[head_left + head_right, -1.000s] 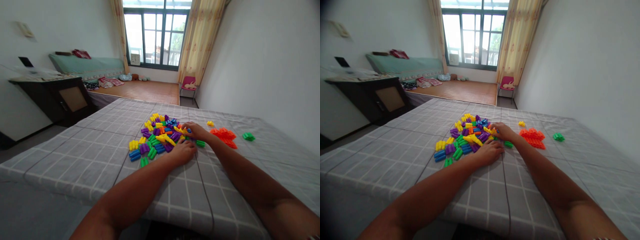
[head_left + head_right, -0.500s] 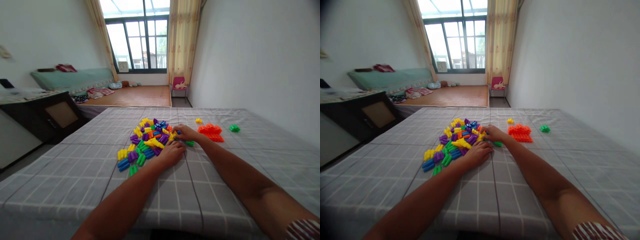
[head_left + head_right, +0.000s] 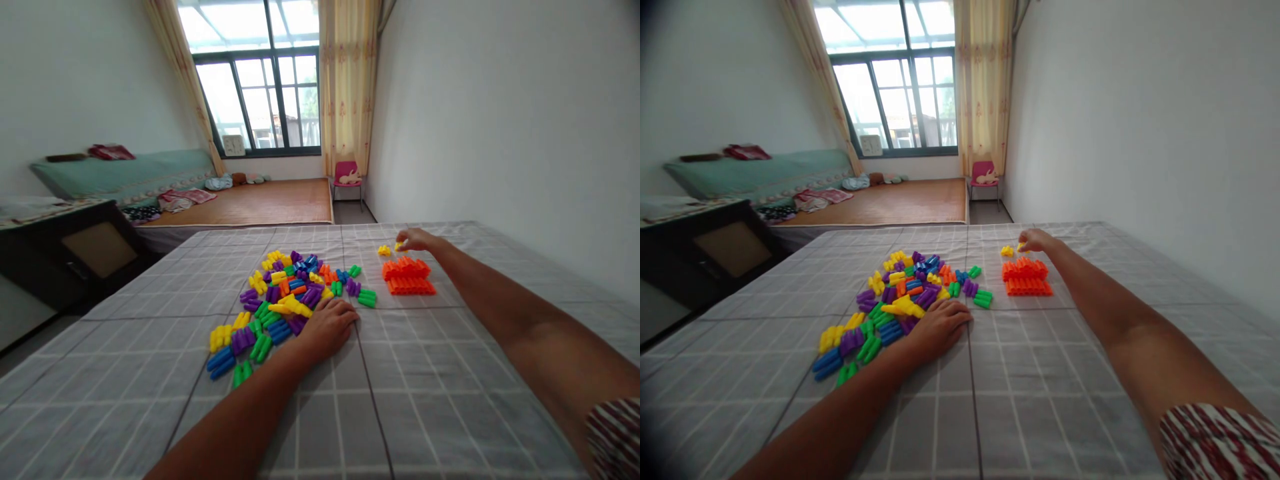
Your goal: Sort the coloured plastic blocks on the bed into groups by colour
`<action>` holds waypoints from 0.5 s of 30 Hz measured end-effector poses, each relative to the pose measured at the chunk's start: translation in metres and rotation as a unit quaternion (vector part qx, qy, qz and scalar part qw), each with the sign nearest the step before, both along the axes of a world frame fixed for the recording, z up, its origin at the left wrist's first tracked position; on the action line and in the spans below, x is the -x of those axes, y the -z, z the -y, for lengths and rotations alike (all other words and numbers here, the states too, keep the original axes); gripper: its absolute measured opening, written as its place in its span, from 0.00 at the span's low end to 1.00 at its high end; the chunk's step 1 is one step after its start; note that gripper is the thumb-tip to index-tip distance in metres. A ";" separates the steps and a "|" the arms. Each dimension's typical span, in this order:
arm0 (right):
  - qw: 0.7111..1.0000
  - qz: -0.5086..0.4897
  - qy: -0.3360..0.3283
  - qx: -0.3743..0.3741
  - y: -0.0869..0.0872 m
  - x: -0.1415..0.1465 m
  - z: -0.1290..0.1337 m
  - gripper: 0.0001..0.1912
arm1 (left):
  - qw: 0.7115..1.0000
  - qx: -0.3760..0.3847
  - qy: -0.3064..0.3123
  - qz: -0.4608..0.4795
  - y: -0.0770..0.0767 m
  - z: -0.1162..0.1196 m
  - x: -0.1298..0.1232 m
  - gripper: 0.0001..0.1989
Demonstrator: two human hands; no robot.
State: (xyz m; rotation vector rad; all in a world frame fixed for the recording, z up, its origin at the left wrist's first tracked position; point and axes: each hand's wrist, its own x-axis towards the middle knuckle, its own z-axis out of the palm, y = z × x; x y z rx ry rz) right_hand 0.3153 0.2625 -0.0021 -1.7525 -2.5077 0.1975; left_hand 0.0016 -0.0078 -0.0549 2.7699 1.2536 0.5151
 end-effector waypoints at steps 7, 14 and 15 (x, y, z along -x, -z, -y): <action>0.998 0.013 -0.046 0.045 0.023 0.008 -0.016 0.28 | 1.000 0.006 -0.004 0.004 -0.001 0.000 -0.001 0.13; 0.994 0.068 -0.017 0.089 0.030 0.025 -0.027 0.36 | 1.000 0.011 -0.004 -0.001 -0.002 0.000 -0.001 0.13; 0.993 0.078 -0.023 0.091 0.031 0.026 -0.029 0.35 | 1.000 0.012 -0.003 -0.002 -0.003 0.000 -0.001 0.13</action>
